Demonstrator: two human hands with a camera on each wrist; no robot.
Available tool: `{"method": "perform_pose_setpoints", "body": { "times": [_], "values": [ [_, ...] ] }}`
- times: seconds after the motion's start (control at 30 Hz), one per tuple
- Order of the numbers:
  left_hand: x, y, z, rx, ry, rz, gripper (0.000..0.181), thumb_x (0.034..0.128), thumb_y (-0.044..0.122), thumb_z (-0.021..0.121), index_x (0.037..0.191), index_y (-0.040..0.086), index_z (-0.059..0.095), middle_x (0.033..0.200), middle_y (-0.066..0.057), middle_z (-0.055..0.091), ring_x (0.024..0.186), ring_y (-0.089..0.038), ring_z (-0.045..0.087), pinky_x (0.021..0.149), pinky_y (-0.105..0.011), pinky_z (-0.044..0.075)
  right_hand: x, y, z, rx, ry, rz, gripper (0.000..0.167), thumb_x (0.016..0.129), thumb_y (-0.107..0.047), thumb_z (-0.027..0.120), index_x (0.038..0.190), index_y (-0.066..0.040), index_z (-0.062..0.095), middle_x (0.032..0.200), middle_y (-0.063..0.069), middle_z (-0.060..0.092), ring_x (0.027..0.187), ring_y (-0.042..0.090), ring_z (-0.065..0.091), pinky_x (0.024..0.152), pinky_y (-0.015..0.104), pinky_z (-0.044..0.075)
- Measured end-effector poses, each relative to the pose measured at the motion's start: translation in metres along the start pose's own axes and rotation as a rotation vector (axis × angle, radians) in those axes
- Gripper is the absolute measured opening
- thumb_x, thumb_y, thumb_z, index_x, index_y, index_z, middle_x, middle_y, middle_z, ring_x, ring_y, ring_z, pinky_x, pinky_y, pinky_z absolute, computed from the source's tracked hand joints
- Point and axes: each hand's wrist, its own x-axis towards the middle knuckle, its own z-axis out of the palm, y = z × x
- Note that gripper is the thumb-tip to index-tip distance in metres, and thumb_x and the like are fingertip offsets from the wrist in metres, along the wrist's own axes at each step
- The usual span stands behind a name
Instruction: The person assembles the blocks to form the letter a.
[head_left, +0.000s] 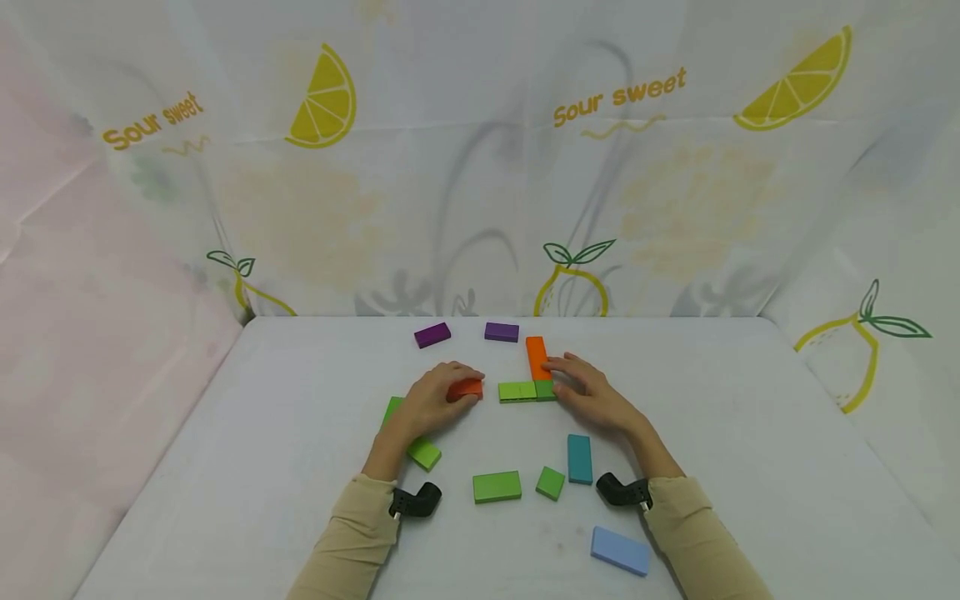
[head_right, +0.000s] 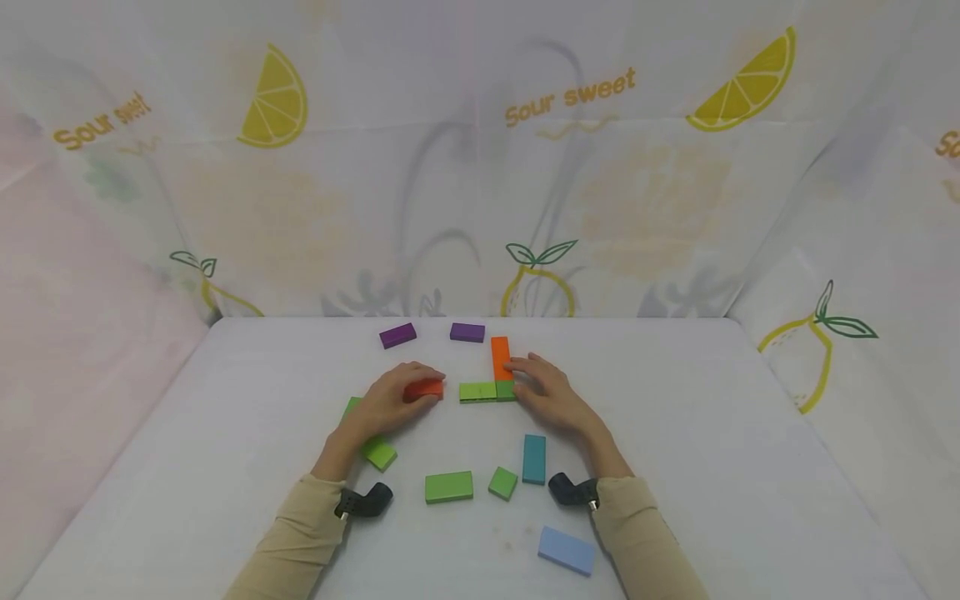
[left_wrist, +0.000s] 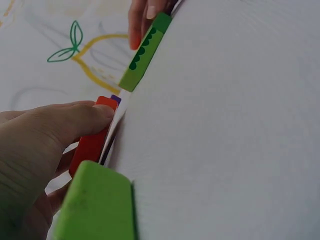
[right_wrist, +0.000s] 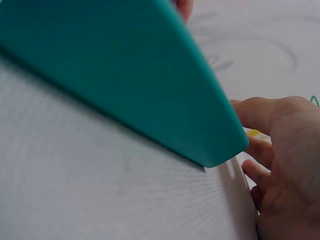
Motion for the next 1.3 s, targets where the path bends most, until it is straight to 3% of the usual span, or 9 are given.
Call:
{"method": "perform_pose_setpoints", "body": {
  "times": [0.53, 1.3],
  "values": [
    [0.005, 0.009, 0.009, 0.023, -0.045, 0.036, 0.035, 0.0874, 0.021, 0.068, 0.122, 0.016, 0.063, 0.118, -0.002, 0.064, 0.108, -0.018, 0.056, 0.095, -0.036, 0.047, 0.000, -0.005, -0.001, 0.005, -0.003, 0.017, 0.041, 0.096, -0.020, 0.053, 0.137, -0.016, 0.048, 0.146, 0.012, 0.042, 0.145, 0.036, 0.016, 0.113, 0.062, 0.011],
    [0.007, 0.014, 0.021, 0.033, 0.026, 0.060, 0.031, 0.0849, 0.019, 0.071, 0.115, 0.018, 0.065, 0.112, 0.001, 0.066, 0.104, -0.018, 0.059, 0.090, -0.037, 0.048, -0.001, -0.003, -0.001, -0.011, 0.000, 0.006, 0.042, 0.096, -0.023, 0.053, 0.137, -0.015, 0.048, 0.146, 0.013, 0.042, 0.144, 0.037, 0.016, 0.112, 0.063, 0.010]
  ]
}}
